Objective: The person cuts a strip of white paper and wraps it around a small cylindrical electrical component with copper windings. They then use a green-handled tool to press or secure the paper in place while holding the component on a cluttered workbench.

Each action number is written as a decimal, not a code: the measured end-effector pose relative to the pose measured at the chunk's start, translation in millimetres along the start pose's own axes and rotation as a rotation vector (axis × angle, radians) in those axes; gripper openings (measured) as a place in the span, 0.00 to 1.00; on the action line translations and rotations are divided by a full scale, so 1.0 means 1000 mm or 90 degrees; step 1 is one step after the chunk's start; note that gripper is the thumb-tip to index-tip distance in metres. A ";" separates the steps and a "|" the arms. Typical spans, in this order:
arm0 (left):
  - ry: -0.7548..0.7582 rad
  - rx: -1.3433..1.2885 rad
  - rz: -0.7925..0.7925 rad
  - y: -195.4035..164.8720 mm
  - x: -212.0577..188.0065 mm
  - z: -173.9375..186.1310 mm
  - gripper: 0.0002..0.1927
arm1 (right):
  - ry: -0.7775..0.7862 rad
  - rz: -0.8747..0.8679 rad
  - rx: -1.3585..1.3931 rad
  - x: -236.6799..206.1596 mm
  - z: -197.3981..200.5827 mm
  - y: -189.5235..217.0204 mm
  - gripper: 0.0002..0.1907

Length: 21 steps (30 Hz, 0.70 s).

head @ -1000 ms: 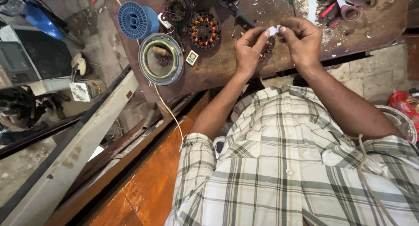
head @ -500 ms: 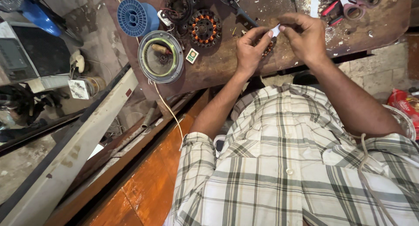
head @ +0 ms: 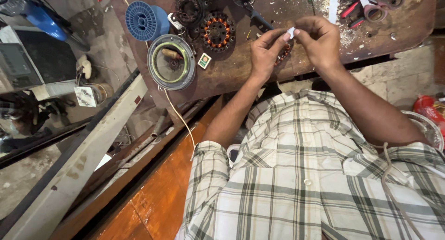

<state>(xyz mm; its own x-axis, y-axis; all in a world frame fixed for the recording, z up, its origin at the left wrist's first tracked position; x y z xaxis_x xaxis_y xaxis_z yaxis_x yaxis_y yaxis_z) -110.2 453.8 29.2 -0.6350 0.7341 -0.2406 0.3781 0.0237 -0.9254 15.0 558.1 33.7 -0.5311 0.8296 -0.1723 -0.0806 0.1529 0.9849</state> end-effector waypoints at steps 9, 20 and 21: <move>0.019 -0.034 -0.005 -0.005 0.000 -0.002 0.13 | 0.044 -0.134 0.111 0.001 0.001 -0.004 0.09; 0.095 0.012 0.106 -0.005 0.008 0.003 0.13 | 0.048 -0.283 0.150 0.000 0.003 -0.010 0.05; 0.106 -0.012 0.085 -0.008 0.007 0.003 0.13 | 0.049 -0.279 0.163 0.000 0.002 -0.009 0.05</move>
<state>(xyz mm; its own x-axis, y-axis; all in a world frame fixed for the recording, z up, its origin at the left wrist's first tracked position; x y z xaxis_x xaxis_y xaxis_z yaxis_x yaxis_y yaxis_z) -119.5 457.2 33.7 -0.4583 0.8338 -0.3077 0.4650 -0.0701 -0.8825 17.5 557.9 25.2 -0.5557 0.6175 -0.5566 -0.1055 0.6117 0.7840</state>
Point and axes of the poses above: each hand's wrist, its own x-axis towards the middle knuckle, its own z-axis out of the back of the hand, y = z × x, the point moved 6 cm from there along x, towards the middle knuckle, and after that the axes turned 5 degrees about -y, right-handed, at the moved point
